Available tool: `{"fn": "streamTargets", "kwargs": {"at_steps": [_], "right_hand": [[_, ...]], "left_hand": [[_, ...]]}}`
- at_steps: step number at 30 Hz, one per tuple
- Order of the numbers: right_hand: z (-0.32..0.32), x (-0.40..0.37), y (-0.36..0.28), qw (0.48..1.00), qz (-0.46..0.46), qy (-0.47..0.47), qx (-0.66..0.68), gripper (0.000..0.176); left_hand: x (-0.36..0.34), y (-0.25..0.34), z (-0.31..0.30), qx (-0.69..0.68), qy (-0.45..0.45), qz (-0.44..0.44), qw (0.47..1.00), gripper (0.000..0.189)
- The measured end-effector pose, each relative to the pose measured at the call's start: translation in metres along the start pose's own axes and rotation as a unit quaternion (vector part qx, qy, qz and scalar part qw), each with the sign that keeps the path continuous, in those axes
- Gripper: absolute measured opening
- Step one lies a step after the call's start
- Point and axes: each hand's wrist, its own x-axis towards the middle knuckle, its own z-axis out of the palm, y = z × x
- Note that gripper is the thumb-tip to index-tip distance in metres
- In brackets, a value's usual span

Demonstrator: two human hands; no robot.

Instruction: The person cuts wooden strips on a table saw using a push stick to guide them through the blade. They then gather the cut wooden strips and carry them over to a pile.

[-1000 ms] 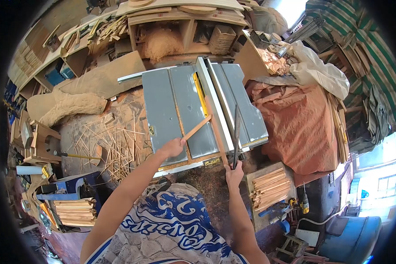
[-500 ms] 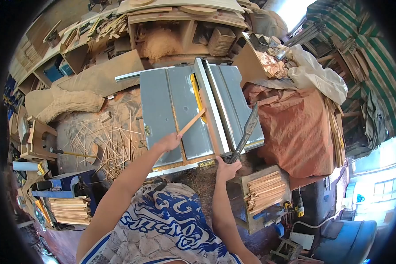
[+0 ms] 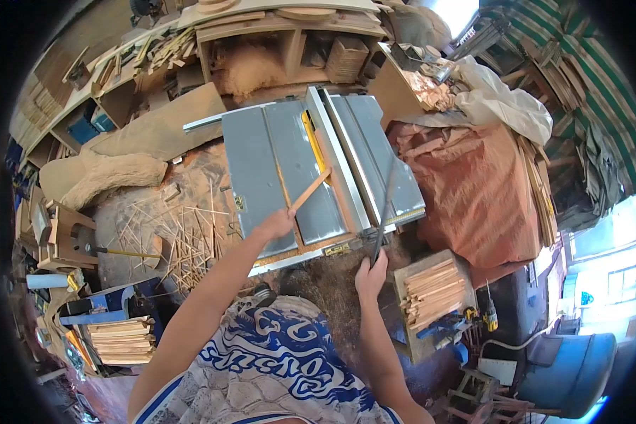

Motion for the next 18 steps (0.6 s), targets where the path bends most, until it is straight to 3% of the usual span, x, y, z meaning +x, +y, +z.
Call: {"fn": "streamTargets", "kwargs": {"at_steps": [1,3,5,6,8,9,11,15,18], "right_hand": [[-0.022,-0.019,0.001,0.996,-0.039,-0.08,-0.004,0.052],[-0.074,-0.057,-0.039,0.975,0.023,-0.221,-0.012,0.054],[-0.106,-0.088,-0.064,0.927,0.176,-0.328,-0.049,0.057],[-0.11,-0.106,-0.055,0.927,0.178,-0.328,-0.051,0.057],[-0.114,-0.135,-0.037,0.97,-0.058,-0.231,-0.052,0.066],[-0.119,-0.135,-0.041,0.97,-0.053,-0.23,-0.053,0.066],[-0.136,-0.126,-0.062,0.94,0.086,-0.311,-0.11,0.07],[-0.129,-0.119,-0.046,0.919,0.019,-0.314,-0.236,0.076],[-0.113,-0.114,-0.046,0.924,0.011,-0.287,-0.252,0.078]], "left_hand": [[-0.004,0.002,-0.002,-0.001,-0.006,0.002,1.0,0.056],[-0.01,0.014,-0.013,-0.04,-0.015,-0.025,0.999,0.056],[-0.007,0.008,-0.009,-0.018,-0.005,-0.019,1.0,0.056],[-0.006,0.006,-0.008,0.004,0.012,-0.013,1.0,0.055],[-0.012,0.013,-0.012,0.009,0.013,-0.014,1.0,0.055],[-0.017,0.017,-0.014,0.015,0.013,-0.015,1.0,0.055],[-0.019,0.021,-0.019,0.002,-0.011,-0.02,1.0,0.055],[-0.012,0.016,-0.012,0.002,-0.009,-0.028,1.0,0.057],[-0.009,0.014,-0.011,0.013,-0.007,-0.028,0.999,0.057]]}}
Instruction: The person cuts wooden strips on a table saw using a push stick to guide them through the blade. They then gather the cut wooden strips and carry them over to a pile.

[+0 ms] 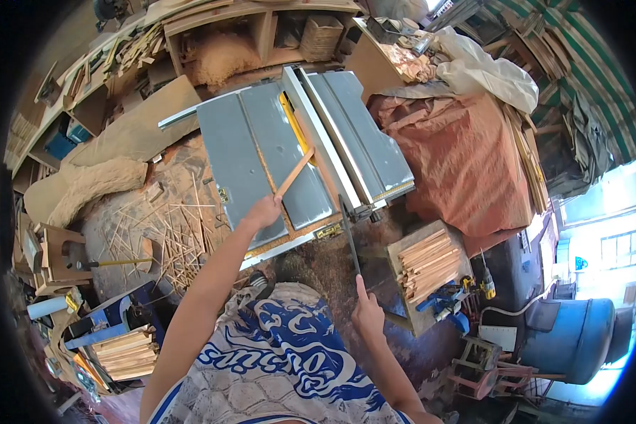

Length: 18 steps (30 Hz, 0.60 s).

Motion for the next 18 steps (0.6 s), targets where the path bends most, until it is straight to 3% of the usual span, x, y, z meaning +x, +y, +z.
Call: {"fn": "streamTargets", "kwargs": {"at_steps": [10,18], "right_hand": [[0.009,0.019,-0.015,0.999,0.042,-0.026,0.016,0.076],[0.017,0.045,-0.022,0.999,0.033,-0.03,0.03,0.087]], "left_hand": [[0.002,0.007,-0.014,0.025,0.006,0.007,1.0,0.056],[0.025,0.003,-0.02,0.0,0.009,0.02,1.0,0.055]]}}
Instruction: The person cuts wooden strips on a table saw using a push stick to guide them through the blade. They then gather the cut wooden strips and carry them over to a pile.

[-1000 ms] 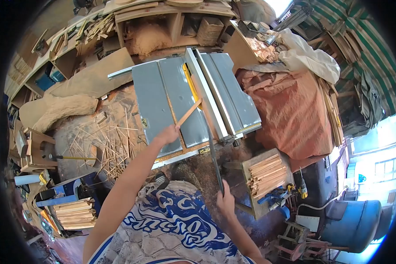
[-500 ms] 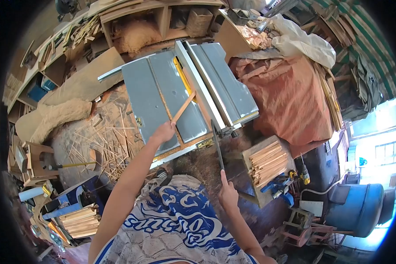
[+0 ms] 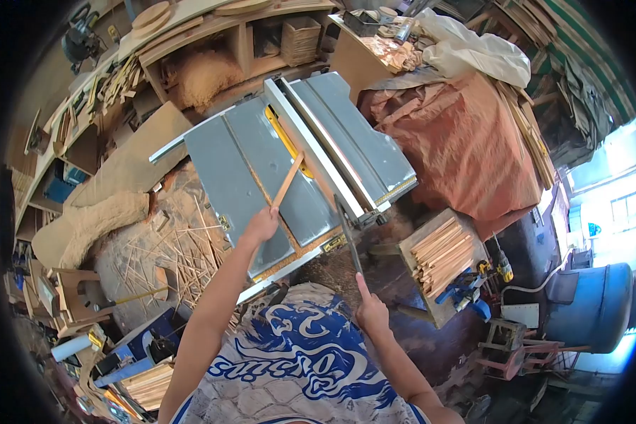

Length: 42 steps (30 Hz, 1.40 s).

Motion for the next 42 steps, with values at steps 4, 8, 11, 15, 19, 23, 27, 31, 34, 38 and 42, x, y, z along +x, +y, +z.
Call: {"fn": "streamTargets", "kwargs": {"at_steps": [4,8,11,15,19,23,27,31,34,38,42], "right_hand": [[-0.003,0.015,-0.012,0.999,0.028,-0.035,0.021,0.085],[-0.009,0.032,-0.026,0.999,0.023,-0.034,0.035,0.088],[-0.007,0.049,-0.033,0.999,0.011,-0.019,0.046,0.091],[-0.008,0.07,-0.045,0.998,-0.004,-0.006,0.061,0.093],[-0.01,0.092,-0.062,0.998,-0.013,0.0,0.069,0.093],[-0.01,0.115,-0.073,0.997,-0.007,-0.016,0.072,0.093],[-0.009,0.135,-0.083,0.998,-0.011,-0.012,0.062,0.095],[-0.008,0.155,-0.091,0.998,-0.005,-0.018,0.066,0.095],[-0.011,0.168,-0.098,0.996,-0.006,-0.025,0.083,0.096],[-0.015,0.186,-0.104,0.995,-0.029,-0.005,0.094,0.097],[-0.019,0.209,-0.11,0.995,-0.037,-0.006,0.096,0.098]], "left_hand": [[0.012,0.002,-0.011,0.004,0.001,0.002,1.0,0.055],[0.026,0.003,-0.019,-0.025,-0.018,-0.033,0.999,0.054],[0.047,0.0,-0.024,-0.039,-0.007,-0.034,0.999,0.053],[0.064,0.014,-0.044,-0.059,-0.014,-0.059,0.996,0.051],[0.085,0.014,-0.055,-0.066,0.008,-0.049,0.997,0.05],[0.113,0.005,-0.057,-0.077,0.018,-0.054,0.995,0.053],[0.13,0.005,-0.062,-0.09,0.054,-0.044,0.994,0.057],[0.141,0.017,-0.074,-0.091,0.037,-0.052,0.994,0.058],[0.152,0.019,-0.077,-0.092,0.052,-0.055,0.993,0.059],[0.176,0.014,-0.076,-0.102,0.075,-0.061,0.99,0.06],[0.203,0.01,-0.074,-0.089,0.074,-0.062,0.991,0.06]]}}
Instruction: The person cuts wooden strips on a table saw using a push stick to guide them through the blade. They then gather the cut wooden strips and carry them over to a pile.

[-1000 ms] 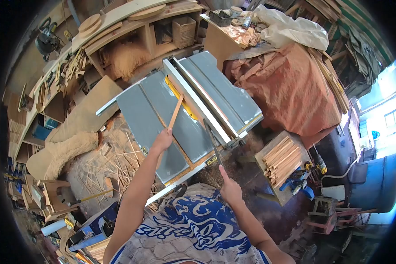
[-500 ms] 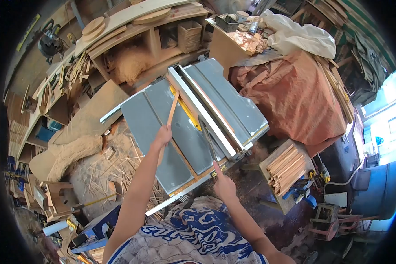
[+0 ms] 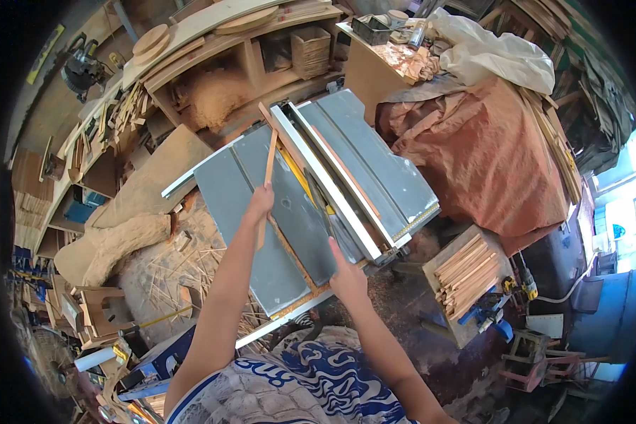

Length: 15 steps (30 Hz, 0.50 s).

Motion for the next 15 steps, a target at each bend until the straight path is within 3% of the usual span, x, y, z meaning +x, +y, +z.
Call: {"fn": "streamTargets", "kwargs": {"at_steps": [4,7,9,10,12,15], "right_hand": [[-0.02,0.047,-0.024,0.999,0.003,-0.032,-0.012,0.098],[-0.029,0.08,-0.034,0.999,-0.019,-0.047,0.0,0.095],[-0.034,0.1,-0.038,0.998,-0.026,-0.06,-0.009,0.094],[-0.033,0.107,-0.039,0.998,-0.035,-0.055,-0.005,0.094],[-0.034,0.124,-0.041,0.998,-0.041,-0.052,0.008,0.094],[-0.037,0.142,-0.04,0.996,-0.075,-0.043,0.03,0.093]], "left_hand": [[0.011,0.022,-0.003,-0.039,0.028,0.008,0.999,0.058],[0.033,0.031,-0.014,-0.086,0.049,-0.041,0.994,0.054],[0.052,0.044,-0.024,-0.073,0.143,-0.071,0.985,0.053],[0.073,0.044,-0.023,-0.073,0.148,-0.071,0.984,0.053],[0.123,0.056,-0.026,0.015,0.295,0.019,0.955,0.055],[0.178,0.096,-0.035,0.005,0.299,0.027,0.954,0.057]]}}
